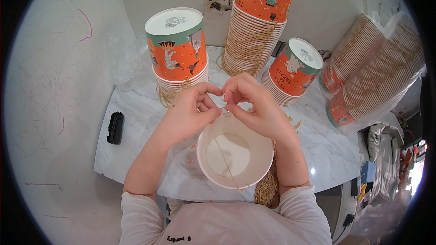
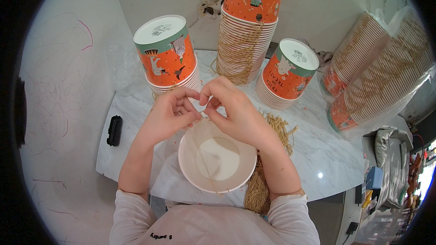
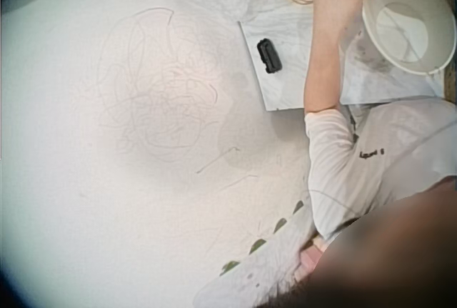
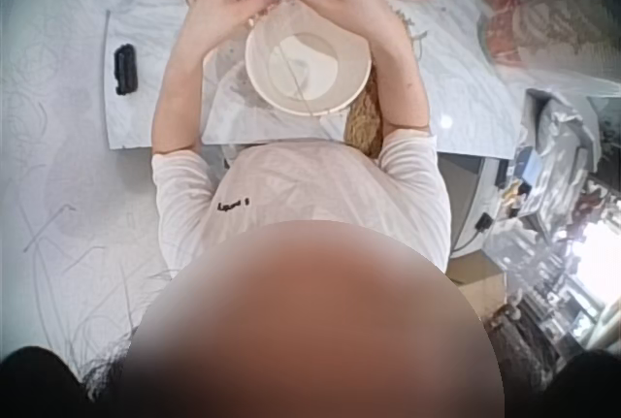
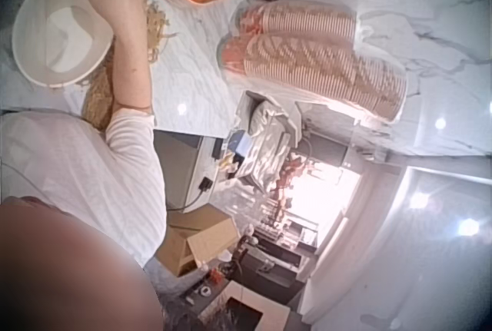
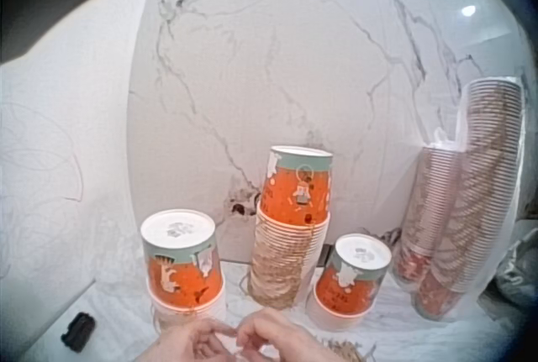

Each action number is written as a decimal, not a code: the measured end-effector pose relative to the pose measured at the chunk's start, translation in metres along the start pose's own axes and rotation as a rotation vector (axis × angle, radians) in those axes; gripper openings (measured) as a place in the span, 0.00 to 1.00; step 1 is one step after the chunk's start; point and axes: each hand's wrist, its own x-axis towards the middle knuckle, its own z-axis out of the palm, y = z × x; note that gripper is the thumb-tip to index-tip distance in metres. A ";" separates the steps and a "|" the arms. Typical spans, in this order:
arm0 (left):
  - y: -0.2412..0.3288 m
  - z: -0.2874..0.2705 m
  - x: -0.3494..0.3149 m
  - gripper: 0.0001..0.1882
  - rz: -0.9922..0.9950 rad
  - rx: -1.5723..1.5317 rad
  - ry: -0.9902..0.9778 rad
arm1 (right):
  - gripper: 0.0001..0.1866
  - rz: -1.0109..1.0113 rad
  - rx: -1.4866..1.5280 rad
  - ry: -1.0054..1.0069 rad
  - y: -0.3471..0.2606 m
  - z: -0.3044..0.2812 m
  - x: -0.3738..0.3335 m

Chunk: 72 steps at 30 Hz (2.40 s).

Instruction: Attaching rope handles to decorative paper buckets.

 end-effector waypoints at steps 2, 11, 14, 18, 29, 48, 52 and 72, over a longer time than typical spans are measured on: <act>-0.004 -0.003 0.003 0.14 -0.026 0.032 -0.043 | 0.09 -0.024 -0.001 0.000 0.002 -0.001 -0.001; -0.005 -0.006 0.008 0.06 -0.064 -0.071 -0.071 | 0.05 -0.031 -0.105 -0.036 -0.002 -0.003 -0.004; -0.004 -0.009 0.010 0.06 -0.098 -0.139 -0.105 | 0.06 0.005 -0.078 -0.034 -0.004 -0.004 -0.004; -0.003 -0.008 0.011 0.04 -0.087 -0.205 -0.045 | 0.07 0.076 0.001 -0.037 -0.005 -0.006 -0.005; -0.008 -0.005 0.011 0.05 -0.076 -0.181 -0.031 | 0.08 0.078 -0.053 0.066 0.000 0.002 -0.003; -0.010 -0.010 0.014 0.08 -0.141 -0.231 -0.199 | 0.05 0.056 0.051 0.072 0.005 -0.005 -0.003; -0.011 -0.011 0.014 0.08 -0.146 -0.205 -0.177 | 0.04 0.123 0.081 0.040 0.000 -0.009 -0.003; -0.015 0.001 0.015 0.04 -0.122 -0.358 -0.075 | 0.05 -0.107 -0.242 0.120 -0.009 0.003 -0.007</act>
